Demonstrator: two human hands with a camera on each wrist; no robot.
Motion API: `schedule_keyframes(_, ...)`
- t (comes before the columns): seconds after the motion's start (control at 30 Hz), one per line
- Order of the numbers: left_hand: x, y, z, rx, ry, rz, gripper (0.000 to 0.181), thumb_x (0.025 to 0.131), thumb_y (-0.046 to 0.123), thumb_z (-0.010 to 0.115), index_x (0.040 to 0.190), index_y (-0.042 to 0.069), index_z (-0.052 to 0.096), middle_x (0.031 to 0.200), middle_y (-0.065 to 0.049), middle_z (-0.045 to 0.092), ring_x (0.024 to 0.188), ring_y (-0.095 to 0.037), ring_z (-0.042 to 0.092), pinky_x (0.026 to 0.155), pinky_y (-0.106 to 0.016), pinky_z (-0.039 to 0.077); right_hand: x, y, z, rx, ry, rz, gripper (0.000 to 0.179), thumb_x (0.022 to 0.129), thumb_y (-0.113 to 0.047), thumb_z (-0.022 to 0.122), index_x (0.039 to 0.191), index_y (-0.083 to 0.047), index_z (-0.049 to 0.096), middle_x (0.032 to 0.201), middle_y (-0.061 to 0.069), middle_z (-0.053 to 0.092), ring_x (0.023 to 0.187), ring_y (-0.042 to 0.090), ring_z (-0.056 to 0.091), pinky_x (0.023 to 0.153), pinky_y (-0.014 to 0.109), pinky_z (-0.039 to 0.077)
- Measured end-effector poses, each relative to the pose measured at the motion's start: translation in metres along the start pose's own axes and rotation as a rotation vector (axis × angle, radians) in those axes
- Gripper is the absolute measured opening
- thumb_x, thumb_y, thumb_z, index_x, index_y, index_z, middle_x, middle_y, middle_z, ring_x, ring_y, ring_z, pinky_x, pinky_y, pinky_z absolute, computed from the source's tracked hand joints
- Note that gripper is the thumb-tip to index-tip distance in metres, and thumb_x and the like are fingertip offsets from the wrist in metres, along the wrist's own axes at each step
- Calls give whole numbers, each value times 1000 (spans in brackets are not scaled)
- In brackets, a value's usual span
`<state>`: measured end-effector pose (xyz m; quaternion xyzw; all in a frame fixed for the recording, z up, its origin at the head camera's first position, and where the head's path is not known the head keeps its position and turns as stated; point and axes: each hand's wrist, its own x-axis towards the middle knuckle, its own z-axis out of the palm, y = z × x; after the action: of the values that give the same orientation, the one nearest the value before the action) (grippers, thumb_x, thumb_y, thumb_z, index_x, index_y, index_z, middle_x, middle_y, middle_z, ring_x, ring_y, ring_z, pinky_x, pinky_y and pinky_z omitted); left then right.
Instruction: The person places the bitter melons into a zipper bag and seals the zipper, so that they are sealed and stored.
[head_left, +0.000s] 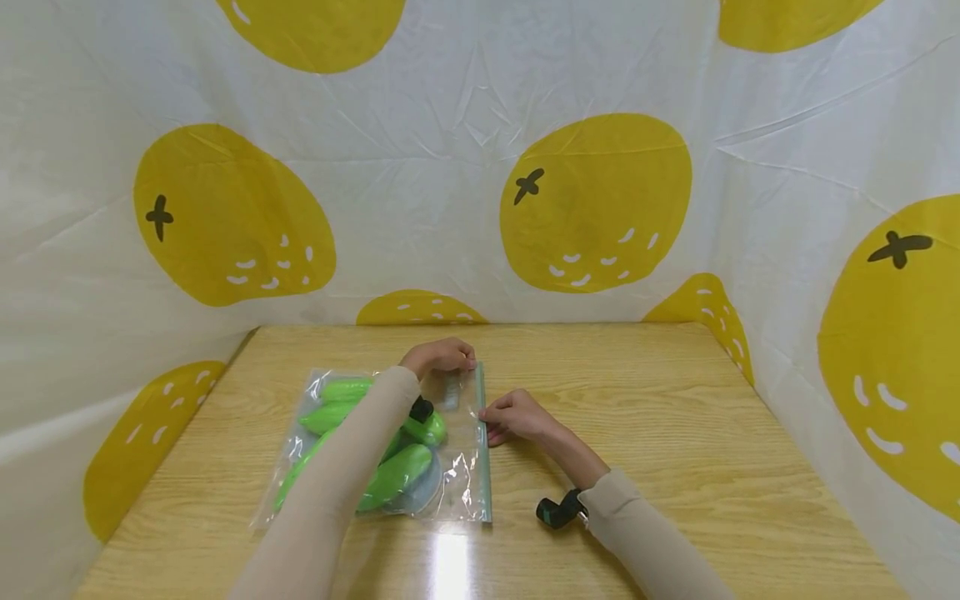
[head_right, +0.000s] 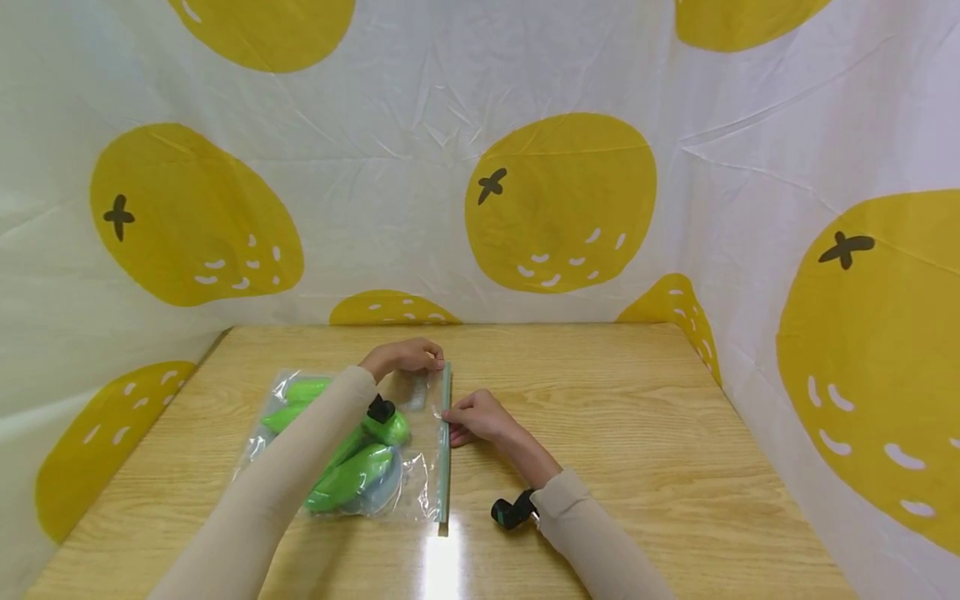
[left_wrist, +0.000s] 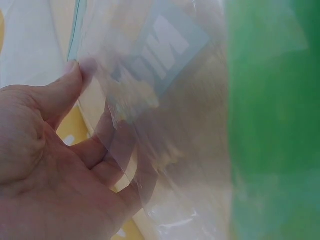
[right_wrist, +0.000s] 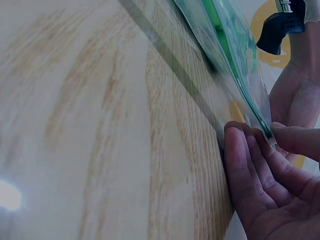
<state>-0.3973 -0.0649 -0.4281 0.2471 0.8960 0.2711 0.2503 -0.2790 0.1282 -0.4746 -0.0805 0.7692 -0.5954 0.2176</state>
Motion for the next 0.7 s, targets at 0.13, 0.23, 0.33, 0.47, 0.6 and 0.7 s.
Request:
schedule_keyframes(0.13,0,0,0,-5,-2,1,23,105,18,53,96,-2,61,82,1,47,86,-13,45,78,-25,34,0,0,1,11,-3,2,26,102,-8,62,106,16,71,81,10,74,66,14,71,75,39,65)
schedule_keyframes(0.23,1,-1,1,-2,-3,0,24,106,19,53,96,-1,61,82,1,47,86,-13,45,78,-25,34,-1,0,2,24,-6,6,26,101,-7,62,107,17,70,81,12,74,66,14,71,75,40,65)
schedule_keyframes(0.33,0,0,1,7,3,-1,24,106,19,53,97,-2,62,82,1,47,86,-13,45,78,-25,34,-2,0,3,31,-7,9,26,101,-7,62,107,17,70,81,12,74,66,14,71,75,39,65)
schedule_keyframes(0.47,-1,1,1,22,11,-4,24,106,18,53,98,-2,62,83,1,48,86,-14,46,79,-25,35,-3,0,3,36,-11,7,26,101,-7,61,105,17,70,79,8,73,66,14,70,74,38,65)
schedule_keyframes(0.6,0,1,1,28,13,-8,23,106,19,54,96,0,62,84,0,49,88,-14,47,80,-26,35,-4,1,4,38,-10,10,26,101,-7,61,104,17,70,77,6,72,66,13,70,73,36,65)
schedule_keyframes(0.7,0,1,0,30,13,-10,22,106,20,54,96,1,62,84,0,49,89,-14,47,81,-26,35,-5,1,4,37,-6,11,25,100,-7,62,104,16,70,77,5,72,65,13,69,72,35,65)
